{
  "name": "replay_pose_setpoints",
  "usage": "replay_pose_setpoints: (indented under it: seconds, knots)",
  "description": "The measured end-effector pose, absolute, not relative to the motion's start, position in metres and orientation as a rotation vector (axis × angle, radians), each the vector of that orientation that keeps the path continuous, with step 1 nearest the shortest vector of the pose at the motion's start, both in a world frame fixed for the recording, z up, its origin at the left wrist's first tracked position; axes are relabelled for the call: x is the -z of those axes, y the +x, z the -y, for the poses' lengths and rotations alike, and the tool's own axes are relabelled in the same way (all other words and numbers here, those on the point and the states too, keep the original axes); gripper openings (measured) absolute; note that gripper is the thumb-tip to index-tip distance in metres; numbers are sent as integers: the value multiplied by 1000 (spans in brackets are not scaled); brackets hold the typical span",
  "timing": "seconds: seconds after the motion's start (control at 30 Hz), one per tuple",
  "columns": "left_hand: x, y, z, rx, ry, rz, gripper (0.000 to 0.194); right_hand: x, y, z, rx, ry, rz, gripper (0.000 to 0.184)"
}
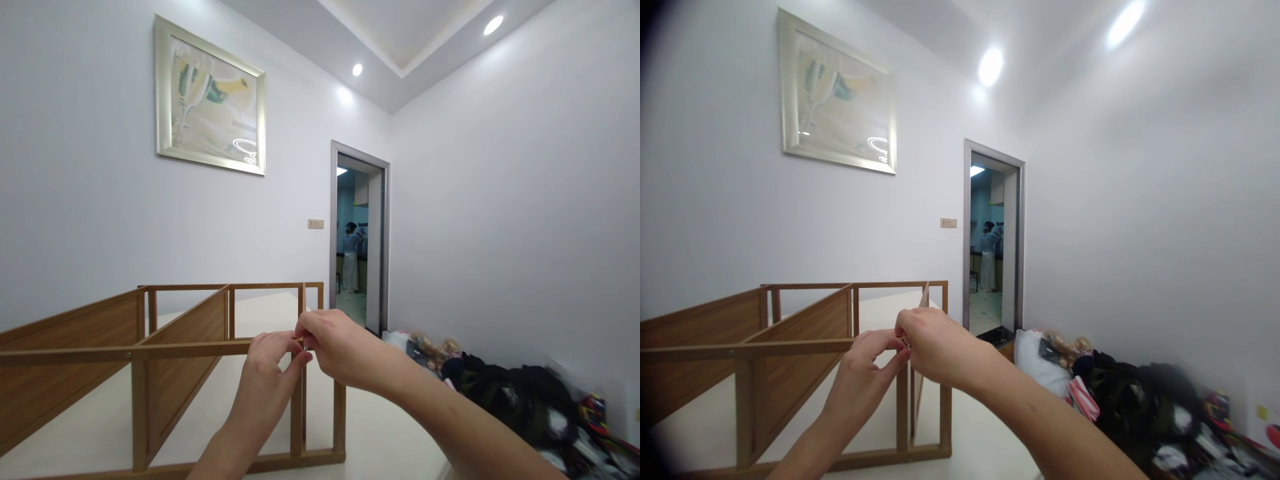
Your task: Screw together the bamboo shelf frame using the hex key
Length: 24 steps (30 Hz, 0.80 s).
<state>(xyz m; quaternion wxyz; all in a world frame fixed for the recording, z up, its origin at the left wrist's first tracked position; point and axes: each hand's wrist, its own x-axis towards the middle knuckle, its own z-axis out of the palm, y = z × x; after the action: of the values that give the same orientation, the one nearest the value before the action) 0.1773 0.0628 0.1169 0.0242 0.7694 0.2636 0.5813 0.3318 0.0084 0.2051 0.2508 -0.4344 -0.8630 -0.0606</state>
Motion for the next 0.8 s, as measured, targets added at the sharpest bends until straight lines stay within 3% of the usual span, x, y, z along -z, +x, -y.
replay_pose_setpoints:
  seconds: [0.4,0.8]
  knots:
    - [-117,179,-62,-1821,2380,-810,11,-210,338,-9,195,-1194,2357,20]
    - [-115,182,-63,-1842,2393,-858,12,-183,359,-5,556,-1209,2355,19]
